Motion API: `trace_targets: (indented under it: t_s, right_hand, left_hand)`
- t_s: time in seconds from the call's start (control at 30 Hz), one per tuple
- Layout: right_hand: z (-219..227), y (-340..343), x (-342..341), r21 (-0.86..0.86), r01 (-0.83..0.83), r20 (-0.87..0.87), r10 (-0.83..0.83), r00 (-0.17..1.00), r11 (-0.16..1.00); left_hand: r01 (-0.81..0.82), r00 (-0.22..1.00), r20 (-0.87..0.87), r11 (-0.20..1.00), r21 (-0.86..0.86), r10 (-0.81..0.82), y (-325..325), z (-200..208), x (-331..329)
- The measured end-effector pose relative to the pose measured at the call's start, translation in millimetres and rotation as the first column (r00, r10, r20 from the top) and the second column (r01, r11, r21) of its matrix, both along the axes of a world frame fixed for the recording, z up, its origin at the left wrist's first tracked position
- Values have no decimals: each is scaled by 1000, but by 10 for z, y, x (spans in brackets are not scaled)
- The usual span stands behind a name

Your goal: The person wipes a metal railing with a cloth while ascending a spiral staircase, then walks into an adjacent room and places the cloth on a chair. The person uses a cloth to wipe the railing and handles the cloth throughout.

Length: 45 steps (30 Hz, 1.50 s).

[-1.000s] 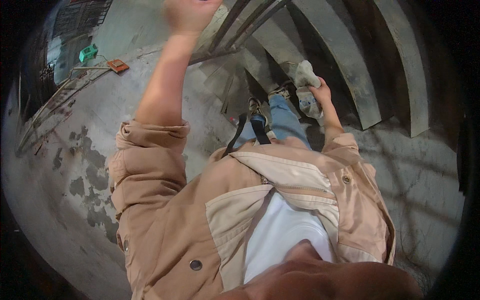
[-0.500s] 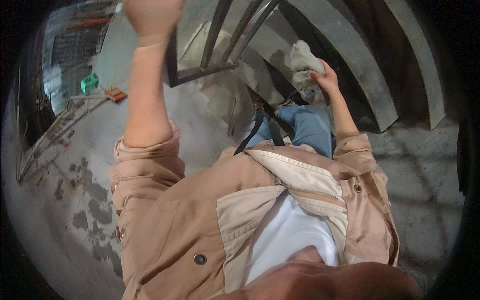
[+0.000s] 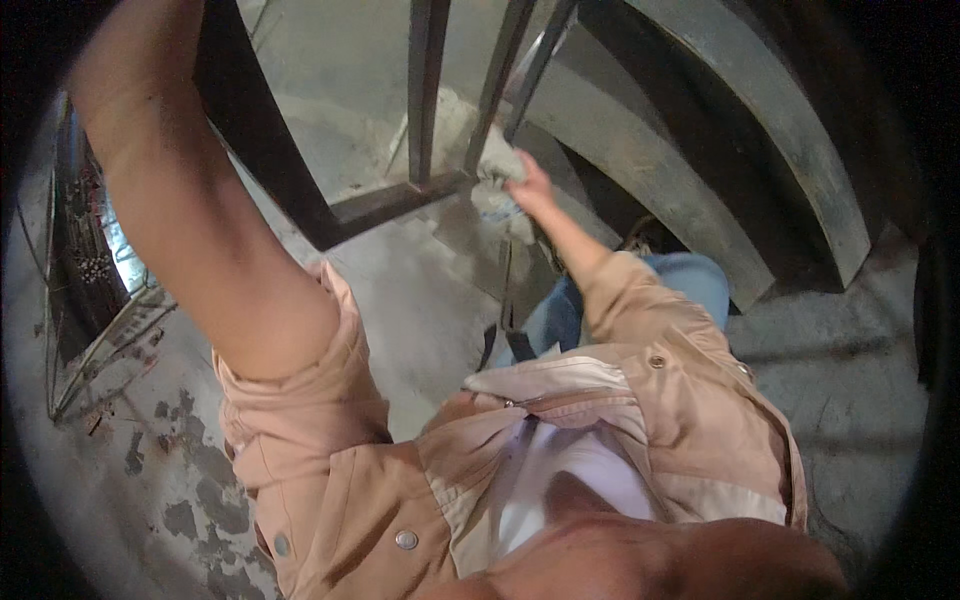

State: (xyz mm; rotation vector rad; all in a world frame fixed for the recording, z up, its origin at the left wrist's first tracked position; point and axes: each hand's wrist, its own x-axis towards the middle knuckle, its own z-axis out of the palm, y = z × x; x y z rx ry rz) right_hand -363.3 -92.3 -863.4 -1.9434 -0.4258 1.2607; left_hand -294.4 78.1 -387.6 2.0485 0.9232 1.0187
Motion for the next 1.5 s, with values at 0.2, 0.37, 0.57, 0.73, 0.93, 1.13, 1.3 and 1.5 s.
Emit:
trace_targets:
  t_s: [0.2, 0.37, 0.57, 0.73, 0.93, 1.13, 1.3, 1.5]
  right_hand:
    - [370, 308, -64, -173, 574, -804, -452, 387, 801]
    - [1554, 243, -107, -163, 551, -957, -268, 116, 818]
    - [2532, 113, 23, -65, 484, -947, -207, 246, 873]
    - [2745, -13, 405, 113, 487, -900, -119, 420, 866]
    - [2789, -332, 516, 48, 479, -874, -195, 445, 876]
    - [2937, -469, 513, 44, 486, -749, -293, 594, 873]
    - [3117, -455, 530, 42, 469, -763, -275, 585, 882]
    - [3336, -293, 560, 150, 448, -716, -216, 664, 882]
  left_hand:
    - [76, 970, -243, 910, 407, 27, 447, 287, 159]
    - [-120, 964, -216, 978, 172, 156, 445, 311, 78]
    - [-123, 965, -202, 969, 216, 167, 404, 107, -134]
    - [-171, 937, -288, 978, 119, 199, 273, 266, -202]
    - [-134, 959, -234, 983, 124, 161, 242, 181, -190]
    - [-119, 970, -183, 970, 211, 159, 218, 110, -342]
    - [-88, 973, -191, 974, 208, 129, 113, 73, -464]
    - [-120, 991, -6, 916, 383, 132, 103, -183, -713]
